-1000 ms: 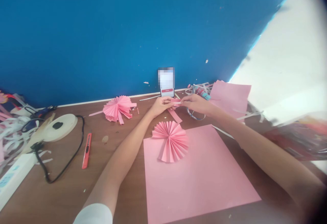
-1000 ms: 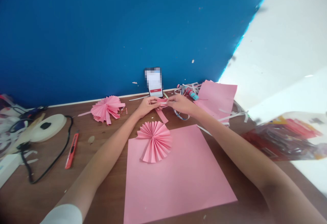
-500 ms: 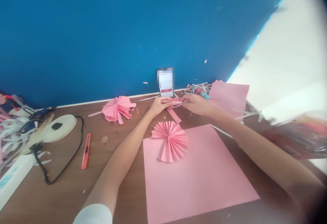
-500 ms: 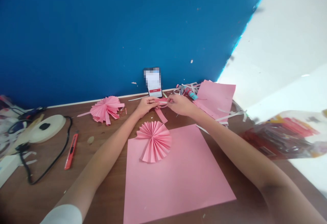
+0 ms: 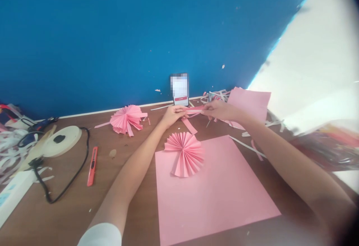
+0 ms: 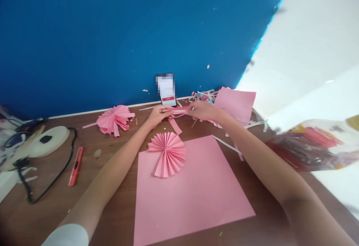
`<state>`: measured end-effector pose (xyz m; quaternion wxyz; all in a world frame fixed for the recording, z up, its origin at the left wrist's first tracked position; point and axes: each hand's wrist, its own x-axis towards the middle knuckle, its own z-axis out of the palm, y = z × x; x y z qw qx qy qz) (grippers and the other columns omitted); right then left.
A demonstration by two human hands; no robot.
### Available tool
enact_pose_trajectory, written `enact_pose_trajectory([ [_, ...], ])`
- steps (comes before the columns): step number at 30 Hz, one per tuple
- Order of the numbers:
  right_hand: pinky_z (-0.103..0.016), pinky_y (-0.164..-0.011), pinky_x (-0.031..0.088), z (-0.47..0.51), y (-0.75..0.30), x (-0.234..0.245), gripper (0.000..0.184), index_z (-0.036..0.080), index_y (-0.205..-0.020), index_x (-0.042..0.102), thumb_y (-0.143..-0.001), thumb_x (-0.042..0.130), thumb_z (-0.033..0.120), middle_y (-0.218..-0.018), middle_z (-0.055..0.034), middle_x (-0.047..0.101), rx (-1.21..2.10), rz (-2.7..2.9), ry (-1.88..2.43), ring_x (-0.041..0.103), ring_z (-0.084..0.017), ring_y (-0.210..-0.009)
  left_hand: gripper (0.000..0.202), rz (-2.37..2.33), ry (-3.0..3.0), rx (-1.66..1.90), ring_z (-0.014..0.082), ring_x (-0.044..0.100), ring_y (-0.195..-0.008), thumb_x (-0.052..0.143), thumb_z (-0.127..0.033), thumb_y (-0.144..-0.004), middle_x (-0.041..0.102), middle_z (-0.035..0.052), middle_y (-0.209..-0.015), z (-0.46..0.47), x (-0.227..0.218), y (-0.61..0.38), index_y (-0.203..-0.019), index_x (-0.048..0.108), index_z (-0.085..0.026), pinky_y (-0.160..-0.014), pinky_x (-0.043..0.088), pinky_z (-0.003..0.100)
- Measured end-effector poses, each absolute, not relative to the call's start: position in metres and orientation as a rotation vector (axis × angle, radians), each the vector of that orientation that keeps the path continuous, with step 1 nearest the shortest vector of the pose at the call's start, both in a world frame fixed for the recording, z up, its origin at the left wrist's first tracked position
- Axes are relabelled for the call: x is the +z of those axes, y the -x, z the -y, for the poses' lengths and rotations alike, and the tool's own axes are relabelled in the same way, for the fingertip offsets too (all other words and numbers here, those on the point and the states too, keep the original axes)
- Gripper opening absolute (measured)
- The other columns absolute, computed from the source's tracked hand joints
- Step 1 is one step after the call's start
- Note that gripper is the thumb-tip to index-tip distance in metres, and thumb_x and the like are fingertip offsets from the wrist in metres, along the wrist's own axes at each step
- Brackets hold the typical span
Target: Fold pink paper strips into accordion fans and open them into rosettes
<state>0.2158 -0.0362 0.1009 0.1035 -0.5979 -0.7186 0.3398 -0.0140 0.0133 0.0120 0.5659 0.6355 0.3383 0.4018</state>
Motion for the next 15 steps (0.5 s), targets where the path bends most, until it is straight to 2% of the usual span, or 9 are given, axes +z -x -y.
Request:
enact_pose_trajectory([
  [5, -0.025, -0.056, 0.046, 0.0342, -0.2234, 0.1083, 0.039, 0.017, -0.088, 0.063, -0.081, 0.056, 0.055, -0.076, -0.0074, 0.068, 1.169, 2.140, 1.716, 0.062, -0.016, -0.062, 0.042, -0.786, -1.470, 0.959, 0.0205, 0.069, -0.077, 0.073, -0.038, -0.071, 0.072, 0.0109, -0.086, -0.0135, 0.0124, 0.0146, -0.101, 0.066, -0.010, -0.070, 0.054, 0.030],
  [12, -0.024, -0.053, 0.037, 0.0335, -0.2252, 0.1074, 0.043, 0.018, -0.082, 0.060, -0.081, 0.050, 0.060, -0.057, -0.0031, 0.062, 1.133, 2.257, 1.592, 0.051, -0.013, -0.053, 0.042, -0.779, -1.480, 0.971, 0.0201, 0.069, -0.075, 0.073, -0.039, -0.070, 0.072, 0.0104, -0.084, -0.0141, 0.0130, 0.0155, -0.101, 0.067, -0.011, -0.070, 0.053, 0.031],
  [15, -0.025, -0.053, 0.037, 0.0299, -0.2274, 0.1018, 0.042, 0.018, -0.081, 0.061, -0.081, 0.051, 0.060, -0.053, -0.0026, 0.060, 1.156, 2.244, 1.561, 0.052, -0.014, -0.053, 0.041, -0.771, -1.477, 0.978, 0.0196, 0.069, -0.074, 0.072, -0.038, -0.070, 0.071, 0.0101, -0.083, -0.0143, 0.0132, 0.0159, -0.100, 0.066, -0.011, -0.069, 0.053, 0.030],
])
